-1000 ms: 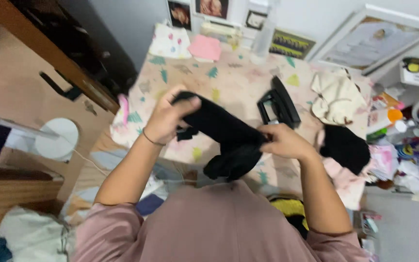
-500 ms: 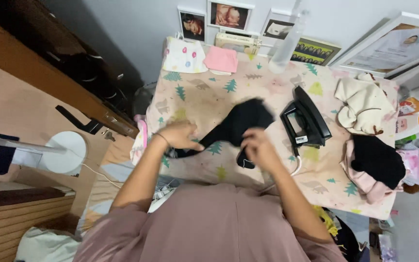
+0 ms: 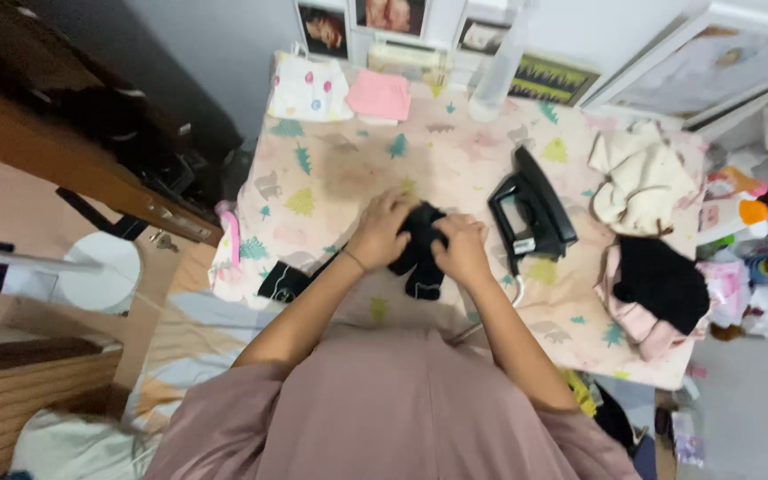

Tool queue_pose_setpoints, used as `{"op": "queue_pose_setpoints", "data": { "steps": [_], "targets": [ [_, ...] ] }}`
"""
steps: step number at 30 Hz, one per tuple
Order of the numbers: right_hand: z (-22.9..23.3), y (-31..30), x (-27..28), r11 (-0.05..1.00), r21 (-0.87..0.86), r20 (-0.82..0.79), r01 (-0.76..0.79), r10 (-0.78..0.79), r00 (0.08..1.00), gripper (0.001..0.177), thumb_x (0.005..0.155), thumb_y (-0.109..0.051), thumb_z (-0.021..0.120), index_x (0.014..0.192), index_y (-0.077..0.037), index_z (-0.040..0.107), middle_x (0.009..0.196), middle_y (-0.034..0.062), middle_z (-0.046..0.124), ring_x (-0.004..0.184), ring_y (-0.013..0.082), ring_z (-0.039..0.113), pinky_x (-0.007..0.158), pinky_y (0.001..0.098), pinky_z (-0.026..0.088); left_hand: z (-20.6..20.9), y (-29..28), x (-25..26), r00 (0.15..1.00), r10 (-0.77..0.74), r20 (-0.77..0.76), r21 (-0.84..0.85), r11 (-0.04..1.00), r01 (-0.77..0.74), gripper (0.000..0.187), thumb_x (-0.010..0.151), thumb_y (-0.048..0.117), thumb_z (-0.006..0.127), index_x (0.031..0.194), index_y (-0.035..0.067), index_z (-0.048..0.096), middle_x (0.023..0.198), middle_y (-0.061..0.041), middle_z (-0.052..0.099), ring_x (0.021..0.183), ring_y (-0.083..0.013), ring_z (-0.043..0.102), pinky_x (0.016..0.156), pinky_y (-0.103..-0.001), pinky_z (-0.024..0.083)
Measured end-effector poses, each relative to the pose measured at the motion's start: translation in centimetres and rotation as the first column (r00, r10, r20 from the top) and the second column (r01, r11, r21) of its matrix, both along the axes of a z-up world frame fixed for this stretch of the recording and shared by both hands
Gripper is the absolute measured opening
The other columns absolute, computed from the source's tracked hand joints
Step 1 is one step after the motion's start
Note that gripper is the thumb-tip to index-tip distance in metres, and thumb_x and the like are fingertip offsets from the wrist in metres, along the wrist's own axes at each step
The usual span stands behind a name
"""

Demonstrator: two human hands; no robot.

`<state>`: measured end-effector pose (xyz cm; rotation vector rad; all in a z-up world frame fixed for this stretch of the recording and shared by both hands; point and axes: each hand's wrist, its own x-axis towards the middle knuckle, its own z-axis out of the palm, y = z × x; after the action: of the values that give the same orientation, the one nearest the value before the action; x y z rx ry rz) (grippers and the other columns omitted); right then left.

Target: Ironing and folding small garments on an ironing board.

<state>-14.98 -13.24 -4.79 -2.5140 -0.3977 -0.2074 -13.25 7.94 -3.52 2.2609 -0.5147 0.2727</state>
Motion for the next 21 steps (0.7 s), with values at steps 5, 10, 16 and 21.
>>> {"op": "queue_pose_setpoints", "data": {
  "steps": [5, 10, 16, 21],
  "targets": [
    [12.5, -1.4, -0.1, 0.935, 0.189, -0.098, -0.299, 0.321, 0.942, 0.027, 0.077, -0.007, 0.07, 0.104, -0.005, 0.072, 0.098, 0.0135, 0.07, 0.094, 0.0356, 0.068, 0.082, 0.042, 0.055, 8.8, 0.0, -0.4, 0.921, -0.215, 0.324, 0.065, 0.977, 0.205, 0.031, 0.065, 0.013, 0.071, 0.095, 0.01, 0.064, 0.112, -0.013, 0.068, 0.107, -0.0357, 0.064, 0.09, -0.052, 0.039],
    [25.0, -3.9, 0.5, 0.805, 0.155, -0.032, -0.572, 0.583, 0.812, 0.029, 0.08, -0.012, 0.081, 0.108, -0.008, 0.073, 0.098, 0.0091, 0.076, 0.089, 0.0249, 0.075, 0.077, 0.0352, 0.058, 18.6, 2.6, 0.0, 0.812, -0.571, 0.117, 0.083, 0.821, 0.565, 0.025, 0.078, 0.025, 0.079, 0.084, 0.009, 0.06, 0.078, -0.009, 0.063, 0.083, -0.0299, 0.066, 0.094, -0.045, 0.047],
    [34.5, -8.2, 3.8, 0.91, 0.095, 0.081, -0.405, 0.398, 0.914, 0.047, 0.079, -0.009, 0.09, 0.121, -0.005, 0.069, 0.097, 0.0036, 0.067, 0.086, 0.0128, 0.063, 0.075, 0.0276, 0.054, 29.6, 5.1, 3.1, 0.818, -0.522, 0.242, 0.176, 0.852, 0.492, 0.034, 0.093, 0.029, 0.079, 0.109, 0.003, 0.063, 0.095, -0.014, 0.063, 0.087, -0.0304, 0.064, 0.077, -0.04, 0.051],
    [35.0, -11.3, 6.0, 0.934, 0.257, 0.019, -0.247, 0.251, 0.968, 0.03, 0.087, 0.001, 0.084, 0.113, -0.001, 0.069, 0.102, 0.0017, 0.07, 0.091, 0.0095, 0.066, 0.082, 0.0246, 0.054, 34.3, 4.8, 6.9, 0.98, -0.156, -0.125, 0.117, 0.978, 0.171, 0.021, 0.101, 0.028, 0.07, 0.113, 0.011, 0.066, 0.098, -0.009, 0.067, 0.08, -0.0194, 0.063, 0.07, -0.032, 0.052]
  ]
}}
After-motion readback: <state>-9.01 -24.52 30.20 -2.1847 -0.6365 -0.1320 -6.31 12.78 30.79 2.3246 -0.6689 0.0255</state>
